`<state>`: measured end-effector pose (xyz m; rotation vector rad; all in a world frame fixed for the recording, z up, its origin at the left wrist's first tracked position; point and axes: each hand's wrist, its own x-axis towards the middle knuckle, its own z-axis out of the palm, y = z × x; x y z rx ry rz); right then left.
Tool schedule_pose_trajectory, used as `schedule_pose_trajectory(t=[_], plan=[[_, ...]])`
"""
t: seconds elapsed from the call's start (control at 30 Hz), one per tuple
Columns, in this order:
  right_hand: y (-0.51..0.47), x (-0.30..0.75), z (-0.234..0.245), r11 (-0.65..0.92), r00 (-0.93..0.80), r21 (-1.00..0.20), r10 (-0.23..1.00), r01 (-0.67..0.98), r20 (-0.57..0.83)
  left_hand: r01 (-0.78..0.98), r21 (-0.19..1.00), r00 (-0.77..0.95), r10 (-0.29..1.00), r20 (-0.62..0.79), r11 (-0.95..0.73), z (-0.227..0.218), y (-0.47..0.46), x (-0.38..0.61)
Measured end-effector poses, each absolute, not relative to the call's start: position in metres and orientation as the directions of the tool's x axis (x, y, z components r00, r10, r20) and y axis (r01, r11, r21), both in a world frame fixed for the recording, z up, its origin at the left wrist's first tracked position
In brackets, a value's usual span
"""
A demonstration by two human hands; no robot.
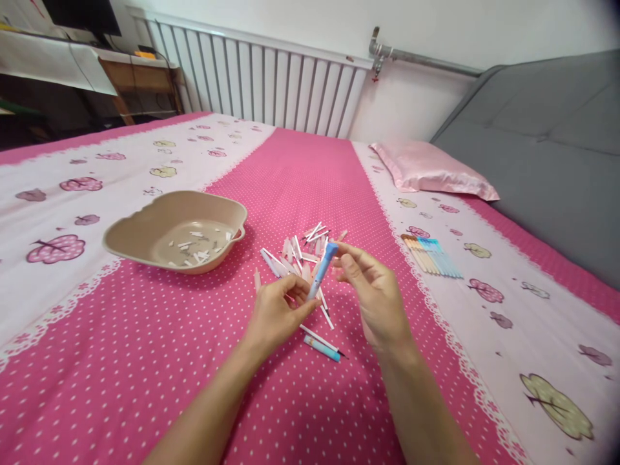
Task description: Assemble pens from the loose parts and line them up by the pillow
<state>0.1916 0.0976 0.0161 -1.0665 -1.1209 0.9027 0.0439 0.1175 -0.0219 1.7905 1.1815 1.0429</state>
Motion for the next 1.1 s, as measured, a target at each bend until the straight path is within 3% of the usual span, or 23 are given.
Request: schedule_pose_trajectory(t=[0.57, 0.8, 0.97, 1.1], plan=[[0.1, 0.191, 0.014, 0.256, 0.291, -0.964, 0.93, -0.072, 0.225, 0.387, 0.867, 0.277, 0.937, 0.213, -0.312, -0.023, 0.116, 0.045], [0.1, 0.19, 0.016, 0.209, 0.277, -0.977, 0.942, -0.045, 0.189, 0.239, 0.946, 0.238, 0.957, 0.163, -0.221, -0.021, 0.117, 0.045], [0.099, 0.191, 0.012, 0.148, 0.109, -0.988, 0.982, 0.037, 0.152, 0.042, 0.993, 0.154, 0.983, 0.104, -0.112, -0.017, 0.121, 0.042], [0.098, 0.188, 0.005, 0.026, -0.115, -0.984, 0.993, 0.175, 0.006, -0.023, 0.996, 0.083, 0.993, 0.086, -0.084, -0.018, 0.125, 0.037]])
